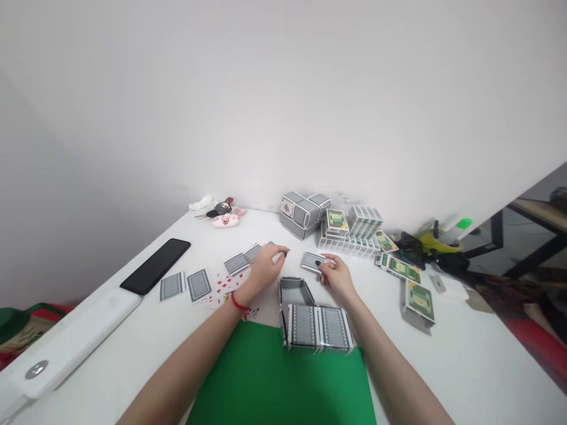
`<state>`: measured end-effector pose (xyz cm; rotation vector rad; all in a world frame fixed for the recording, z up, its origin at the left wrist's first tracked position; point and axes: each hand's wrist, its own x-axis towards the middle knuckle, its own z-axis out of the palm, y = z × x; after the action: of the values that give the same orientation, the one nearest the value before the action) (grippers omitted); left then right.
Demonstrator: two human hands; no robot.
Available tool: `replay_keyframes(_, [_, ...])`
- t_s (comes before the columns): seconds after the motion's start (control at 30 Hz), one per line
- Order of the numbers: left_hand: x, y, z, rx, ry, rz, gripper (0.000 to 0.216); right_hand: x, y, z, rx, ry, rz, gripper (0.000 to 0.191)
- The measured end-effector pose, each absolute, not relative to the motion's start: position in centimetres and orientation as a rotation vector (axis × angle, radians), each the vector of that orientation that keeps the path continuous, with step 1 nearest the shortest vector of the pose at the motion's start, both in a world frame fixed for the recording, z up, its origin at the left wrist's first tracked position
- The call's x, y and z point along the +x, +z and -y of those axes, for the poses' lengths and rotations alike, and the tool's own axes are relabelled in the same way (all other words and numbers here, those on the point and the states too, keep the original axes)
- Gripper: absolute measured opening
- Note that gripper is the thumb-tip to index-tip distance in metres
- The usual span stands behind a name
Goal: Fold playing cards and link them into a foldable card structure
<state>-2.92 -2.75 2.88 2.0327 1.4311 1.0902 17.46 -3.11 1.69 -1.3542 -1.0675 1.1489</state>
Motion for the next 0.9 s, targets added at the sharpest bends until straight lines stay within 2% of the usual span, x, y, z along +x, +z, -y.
replay_keyframes(0.17, [-5.2, 2.3, 1.3, 2.4, 0.61, -1.93, 0.047, 17.6, 0.2, 3.0, -1.364, 1.098, 1.243, 0.04])
replay_keyframes(0.37, [-5.6, 2.8, 1.1, 2.537, 0.435, -1.84, 0.029, 17.7, -0.6, 2.9, -1.364, 1.008, 1.381, 0.041])
replay_keyframes(0.57, [-4.7, 4.1, 1.5, 2.618, 0.125, -1.776, 0.024, 17.9, -0.9, 3.0, -1.339, 1.016, 1.417, 0.039])
replay_keyframes(0.67, [-4.4, 4.2, 1.5, 2.616, 0.122, -1.766, 0.024, 17.8, -0.8, 3.1, -1.317, 1.056, 1.39, 0.04])
replay_keyframes(0.9, [-5.5, 4.2, 0.6, 2.326, 0.51, -1.751, 0.027, 17.5, -0.4, 3.3, -1.248, 1.106, 1.326, 0.044])
